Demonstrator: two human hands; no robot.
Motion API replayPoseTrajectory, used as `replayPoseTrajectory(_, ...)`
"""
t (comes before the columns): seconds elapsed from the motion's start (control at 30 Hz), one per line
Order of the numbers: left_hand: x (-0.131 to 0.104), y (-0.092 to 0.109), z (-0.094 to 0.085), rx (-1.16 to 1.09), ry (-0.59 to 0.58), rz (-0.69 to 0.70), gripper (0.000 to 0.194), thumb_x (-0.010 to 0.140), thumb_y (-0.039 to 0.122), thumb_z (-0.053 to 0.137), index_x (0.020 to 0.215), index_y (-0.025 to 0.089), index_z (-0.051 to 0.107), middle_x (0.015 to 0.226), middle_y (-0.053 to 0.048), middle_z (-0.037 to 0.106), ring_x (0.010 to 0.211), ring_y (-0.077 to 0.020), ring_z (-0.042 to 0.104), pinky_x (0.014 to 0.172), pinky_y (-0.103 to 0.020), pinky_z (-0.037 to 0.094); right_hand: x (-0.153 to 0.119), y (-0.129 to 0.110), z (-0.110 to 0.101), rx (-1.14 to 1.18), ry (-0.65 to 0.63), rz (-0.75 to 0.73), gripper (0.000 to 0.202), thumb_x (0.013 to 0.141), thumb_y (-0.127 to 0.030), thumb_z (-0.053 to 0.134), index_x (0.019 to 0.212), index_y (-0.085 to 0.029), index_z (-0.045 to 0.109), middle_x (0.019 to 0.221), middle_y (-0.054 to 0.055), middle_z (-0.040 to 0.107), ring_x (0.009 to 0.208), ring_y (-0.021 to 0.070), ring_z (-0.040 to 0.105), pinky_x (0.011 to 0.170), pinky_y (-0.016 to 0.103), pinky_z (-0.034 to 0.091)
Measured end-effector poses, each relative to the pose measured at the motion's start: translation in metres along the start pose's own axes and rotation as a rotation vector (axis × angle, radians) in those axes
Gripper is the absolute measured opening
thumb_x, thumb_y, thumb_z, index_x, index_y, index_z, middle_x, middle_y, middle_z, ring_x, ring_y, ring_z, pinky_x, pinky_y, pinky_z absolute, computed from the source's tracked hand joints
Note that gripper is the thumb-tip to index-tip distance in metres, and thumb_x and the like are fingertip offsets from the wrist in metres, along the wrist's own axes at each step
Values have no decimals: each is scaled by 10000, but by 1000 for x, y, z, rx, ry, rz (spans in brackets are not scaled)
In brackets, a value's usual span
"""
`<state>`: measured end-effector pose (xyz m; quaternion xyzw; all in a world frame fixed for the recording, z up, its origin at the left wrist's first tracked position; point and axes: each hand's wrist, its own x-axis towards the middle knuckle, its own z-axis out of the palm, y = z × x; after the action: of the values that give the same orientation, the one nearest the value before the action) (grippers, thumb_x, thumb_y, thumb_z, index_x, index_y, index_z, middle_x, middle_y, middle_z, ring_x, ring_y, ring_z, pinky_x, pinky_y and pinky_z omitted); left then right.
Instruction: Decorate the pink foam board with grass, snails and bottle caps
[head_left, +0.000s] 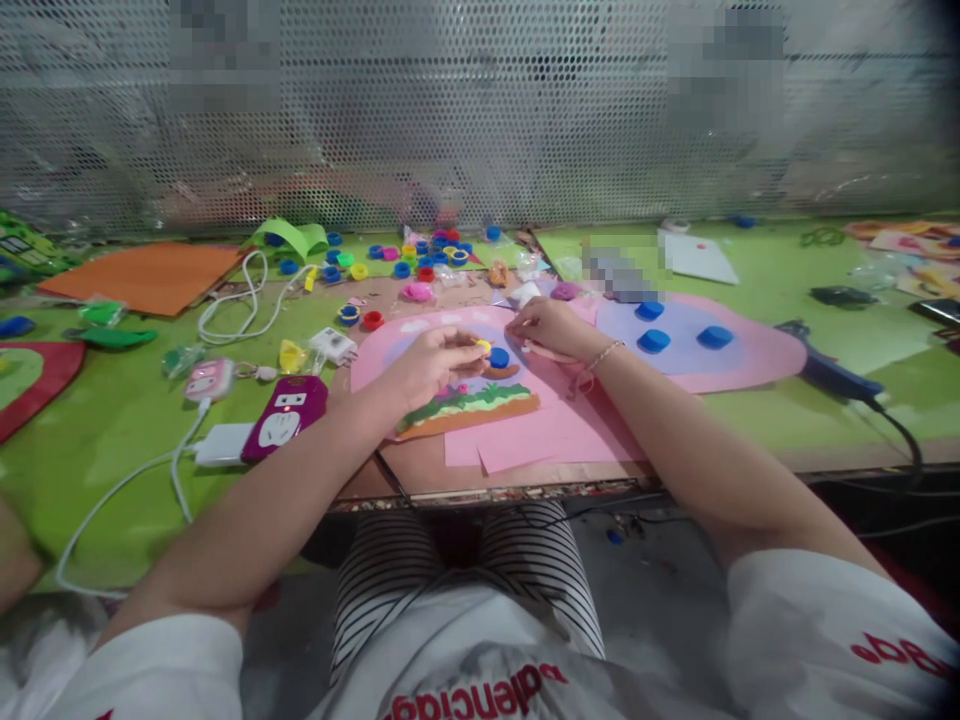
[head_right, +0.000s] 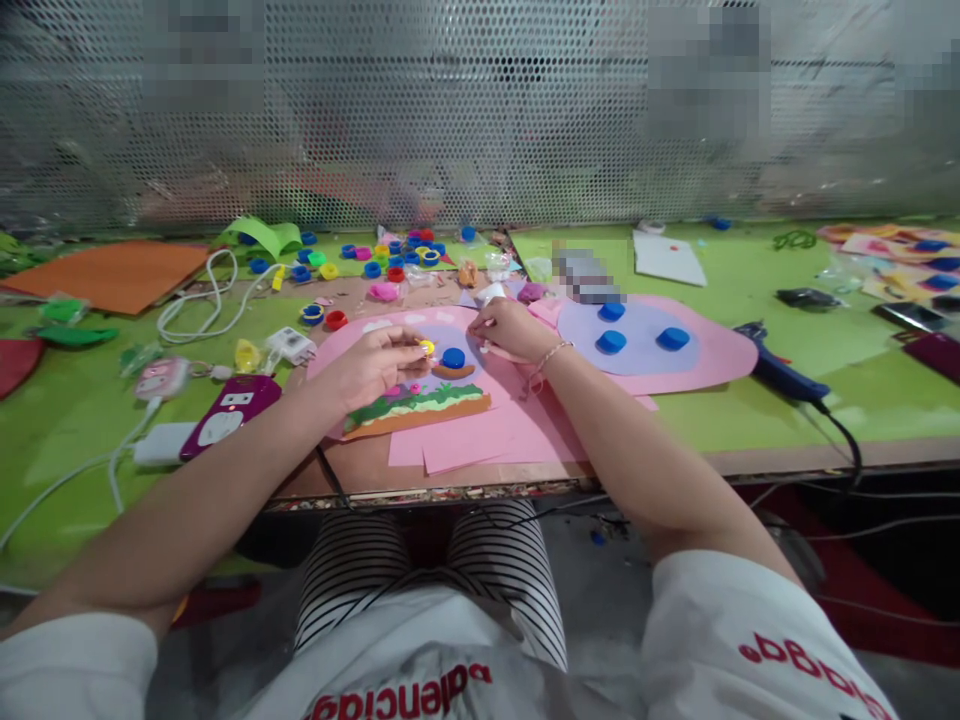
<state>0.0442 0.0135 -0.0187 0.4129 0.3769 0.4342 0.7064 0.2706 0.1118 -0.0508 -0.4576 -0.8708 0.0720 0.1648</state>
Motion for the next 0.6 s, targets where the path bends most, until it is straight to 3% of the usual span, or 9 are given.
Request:
replayPoseTrajectory(0.2,2,-2,-2,2,0,24,127,682,40,672,730,115,581,695,-12,609,670,-93,604,738,-283,476,-1,-7,-4,-21,-47,48,220,806,-194,523,846,-146,735,894,77,703,774,165,608,702,250,445)
replayPoseTrajectory(0.3,1,-1,0,14,28,17,105,700,36,646,735,115,586,677,-4,600,653,-83,590,730,-273,474,-3,-14,-7,-24,-9,123,205,808,-185,520,877,-136,707,868,82,700,760,171,610,681,255,439)
replayPoseTrajectory(0.43,0,0,1,18,64,5,88,720,43,625,740,122,593,696,-3,609,637,-74,579,719,-261,483,-5,-17,-8,-55,48,79,222,832,-164,483,928,-107,675,941,124,689,837,201,616,729,276,444)
replayPoseTrajectory(0.6,3,1,1,17,113,33,128,703,44,644,765,131,574,664,11,586,605,-72,571,681,-248,483,-4,-17,-7,-7,49,119,158,789,-145,548,850,-131,693,855,88,700,787,183,619,710,261,451)
